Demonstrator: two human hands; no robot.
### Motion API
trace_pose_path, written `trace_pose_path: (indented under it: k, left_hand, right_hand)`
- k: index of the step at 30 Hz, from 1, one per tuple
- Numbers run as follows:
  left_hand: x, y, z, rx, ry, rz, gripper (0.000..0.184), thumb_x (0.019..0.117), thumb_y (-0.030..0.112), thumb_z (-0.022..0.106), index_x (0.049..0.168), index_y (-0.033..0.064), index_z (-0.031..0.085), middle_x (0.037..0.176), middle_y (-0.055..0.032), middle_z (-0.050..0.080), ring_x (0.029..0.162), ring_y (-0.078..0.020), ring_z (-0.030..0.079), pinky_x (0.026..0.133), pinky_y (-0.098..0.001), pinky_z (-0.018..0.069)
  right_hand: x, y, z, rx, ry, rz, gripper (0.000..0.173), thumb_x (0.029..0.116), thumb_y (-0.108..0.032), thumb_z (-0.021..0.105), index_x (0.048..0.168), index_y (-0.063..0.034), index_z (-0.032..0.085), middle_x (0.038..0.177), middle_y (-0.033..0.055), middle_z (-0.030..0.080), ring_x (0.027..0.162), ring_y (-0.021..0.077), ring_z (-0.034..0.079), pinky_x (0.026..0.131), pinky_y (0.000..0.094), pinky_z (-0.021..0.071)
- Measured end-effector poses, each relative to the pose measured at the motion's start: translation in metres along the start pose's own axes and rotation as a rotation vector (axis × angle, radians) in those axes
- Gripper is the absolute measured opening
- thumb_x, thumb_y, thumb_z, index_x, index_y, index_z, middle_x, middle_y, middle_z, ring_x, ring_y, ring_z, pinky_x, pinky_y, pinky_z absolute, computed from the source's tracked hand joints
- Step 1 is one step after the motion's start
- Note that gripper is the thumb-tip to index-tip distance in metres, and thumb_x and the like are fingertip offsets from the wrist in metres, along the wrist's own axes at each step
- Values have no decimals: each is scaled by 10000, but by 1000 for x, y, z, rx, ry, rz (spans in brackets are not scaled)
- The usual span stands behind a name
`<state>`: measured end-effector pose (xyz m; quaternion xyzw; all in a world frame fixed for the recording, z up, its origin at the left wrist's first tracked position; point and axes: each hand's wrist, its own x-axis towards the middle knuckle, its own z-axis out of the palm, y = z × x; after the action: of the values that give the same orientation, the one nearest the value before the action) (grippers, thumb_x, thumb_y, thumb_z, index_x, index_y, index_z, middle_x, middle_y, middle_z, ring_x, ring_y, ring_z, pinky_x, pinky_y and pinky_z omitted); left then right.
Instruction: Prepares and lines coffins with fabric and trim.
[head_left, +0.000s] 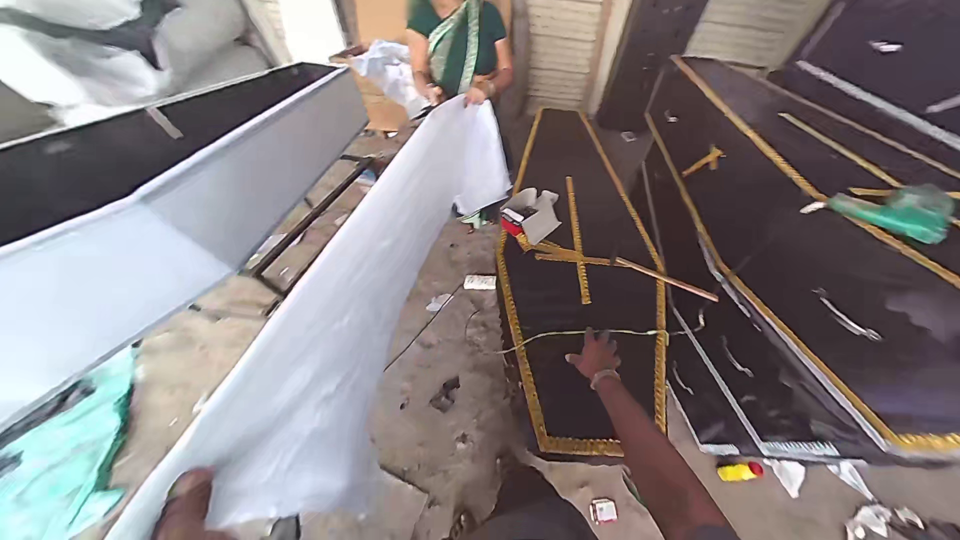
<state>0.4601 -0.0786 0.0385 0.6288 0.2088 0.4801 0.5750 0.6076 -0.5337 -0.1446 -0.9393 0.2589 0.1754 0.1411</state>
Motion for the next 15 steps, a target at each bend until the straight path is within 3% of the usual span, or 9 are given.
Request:
trace_pose_path:
  k: [2,4,7,12,15]
  left_hand:
    - [-7,1,16,11,46,-10,301,920,-38,647,1190,-119,540,1019,-12,690,953,-33,689,903,-272,593]
    - [-12,2,39,-10,88,5,277,868,-75,693,1123,-72,587,953,9,735,887,-63,728,849,-300,633]
    - [-16,-3,75,-31,81,-58,160,906,-53,657,1060,-43,614,878,24,730,824,-56,722,809,-283,630]
    - [-11,-20,124,-48,63,-41,105,899,-36,650,999,-26,679,849,-10,751,795,-79,732,778,-281,631]
    - [-6,-31,148,-95,34,-40,116,901,-42,646,1013,-27,675,860,-18,753,797,-85,732,778,-283,630]
  right_hand:
    - [9,0,-2,-20,-13,2,1116,732,-541,870,1618,-158,310,1661,309,152,1480,588,207,992,794,390]
    - [17,-1,-3,-24,-27,-7,1167,706,-544,896,1623,-144,294,1651,339,125,1465,616,204,965,806,405]
    - [36,8,11,-18,-27,-34,1158,702,-557,896,1609,-130,317,1638,370,108,1434,651,228,927,802,434]
    - [44,15,25,-51,-24,-23,1167,712,-576,887,1620,-152,290,1667,331,48,1448,647,203,914,804,435]
    - [52,14,25,-66,-30,2,1224,672,-584,908,1630,-178,264,1674,315,36,1449,644,203,900,805,443]
